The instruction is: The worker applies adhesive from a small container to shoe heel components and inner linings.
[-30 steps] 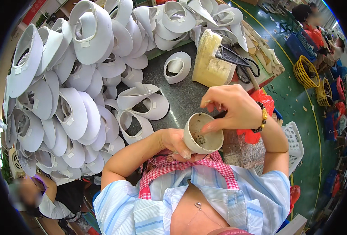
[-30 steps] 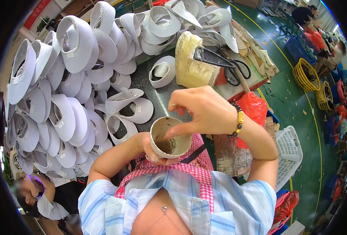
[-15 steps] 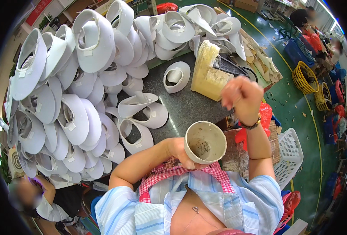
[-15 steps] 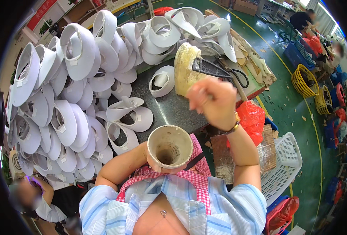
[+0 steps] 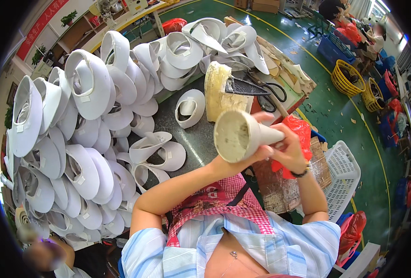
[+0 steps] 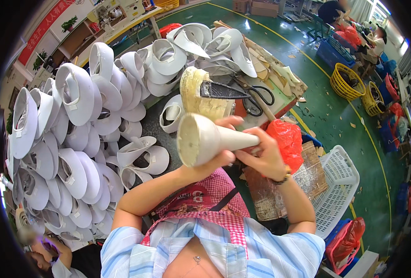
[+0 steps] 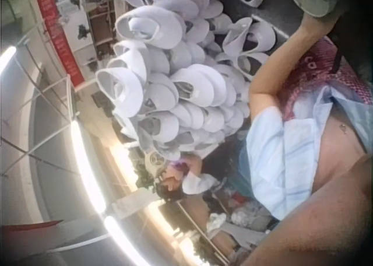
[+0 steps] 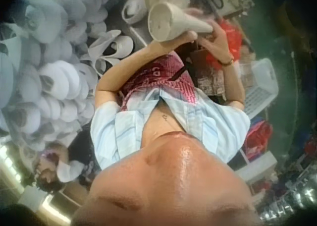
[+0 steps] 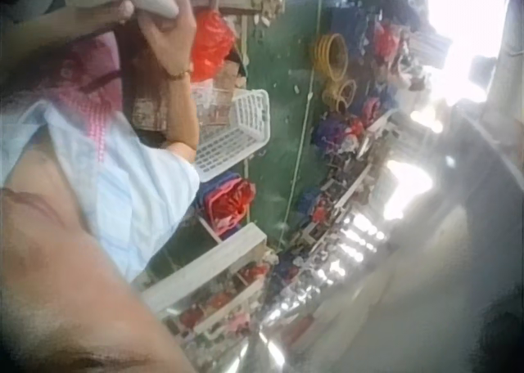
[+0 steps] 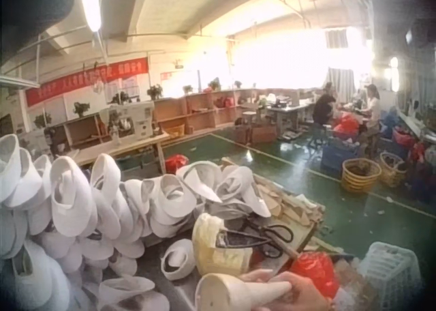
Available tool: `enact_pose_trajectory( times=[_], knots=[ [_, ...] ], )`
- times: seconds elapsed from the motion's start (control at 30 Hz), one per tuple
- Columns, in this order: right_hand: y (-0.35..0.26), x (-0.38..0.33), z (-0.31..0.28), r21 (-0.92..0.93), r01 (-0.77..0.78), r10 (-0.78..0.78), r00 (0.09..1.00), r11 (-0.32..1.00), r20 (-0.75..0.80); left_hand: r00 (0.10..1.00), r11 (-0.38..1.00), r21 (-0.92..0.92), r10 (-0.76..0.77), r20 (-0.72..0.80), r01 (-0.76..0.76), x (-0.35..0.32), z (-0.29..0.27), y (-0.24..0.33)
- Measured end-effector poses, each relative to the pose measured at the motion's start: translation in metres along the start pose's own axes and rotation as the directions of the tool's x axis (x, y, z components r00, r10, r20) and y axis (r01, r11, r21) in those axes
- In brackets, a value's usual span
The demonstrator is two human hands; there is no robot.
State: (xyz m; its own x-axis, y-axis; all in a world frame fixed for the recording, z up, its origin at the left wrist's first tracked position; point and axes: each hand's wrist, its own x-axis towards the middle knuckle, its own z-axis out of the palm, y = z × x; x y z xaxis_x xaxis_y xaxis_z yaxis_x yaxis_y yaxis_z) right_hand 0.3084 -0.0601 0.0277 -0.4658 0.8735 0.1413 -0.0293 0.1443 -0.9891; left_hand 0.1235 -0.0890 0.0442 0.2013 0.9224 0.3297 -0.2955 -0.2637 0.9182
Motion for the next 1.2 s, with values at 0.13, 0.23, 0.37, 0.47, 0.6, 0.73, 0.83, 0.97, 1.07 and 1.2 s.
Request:
enact_pose_trajectory(
  times=[0.13,0.23,0.37,0.47,0.6,0.73,0.83,0.97,1.07,1.2],
  knots=[
    [-0.015,0.015,-0.033,-0.503,0.343,-0.320,0.938,0.793,0.135,0.990,0.988,0.145,0.036,0.136,-0.056,0.011,0.010,-0.025],
    [-0.019,0.022,-0.028,-0.592,0.221,-0.251,0.967,0.775,0.032,0.999,0.997,0.060,-0.046,0.024,0.045,0.013,0.017,-0.024],
    [-0.017,0.031,-0.042,-0.701,0.282,-0.270,0.954,0.655,0.131,0.964,0.637,0.769,-0.171,0.205,-0.051,0.015,-0.003,0.021],
    [0.012,0.033,-0.120,-0.817,-0.007,-0.151,0.982,0.577,-0.116,0.998,0.536,0.842,-0.029,-0.060,0.066,0.026,-0.044,0.064],
    [0.021,0.066,-0.149,-0.906,0.040,-0.036,0.999,0.422,0.027,0.933,0.549,0.832,0.334,-0.132,-0.079,0.085,-0.104,0.043],
    [0.002,0.119,-0.106,-0.855,0.176,0.052,0.972,0.488,0.229,0.981,0.865,0.501,0.123,-0.148,-0.033,0.105,-0.137,-0.007],
    [-0.011,0.145,-0.083,-0.849,0.266,0.117,0.928,0.456,0.354,0.991,0.991,0.116,-0.056,-0.125,0.070,0.105,-0.125,-0.016],
    [-0.011,0.166,-0.078,-0.765,0.278,0.106,0.906,0.581,0.410,0.988,0.982,0.189,0.012,-0.156,0.017,0.106,-0.123,-0.025],
    [-0.018,0.173,-0.073,-0.669,0.294,0.082,0.879,0.682,0.470,0.985,0.987,0.158,-0.001,-0.174,0.029,0.105,-0.120,-0.021],
    [-0.021,0.185,-0.072,-0.643,0.362,0.045,0.849,0.675,0.526,0.986,0.984,0.176,0.003,-0.169,0.027,0.107,-0.119,-0.019]
  ],
)
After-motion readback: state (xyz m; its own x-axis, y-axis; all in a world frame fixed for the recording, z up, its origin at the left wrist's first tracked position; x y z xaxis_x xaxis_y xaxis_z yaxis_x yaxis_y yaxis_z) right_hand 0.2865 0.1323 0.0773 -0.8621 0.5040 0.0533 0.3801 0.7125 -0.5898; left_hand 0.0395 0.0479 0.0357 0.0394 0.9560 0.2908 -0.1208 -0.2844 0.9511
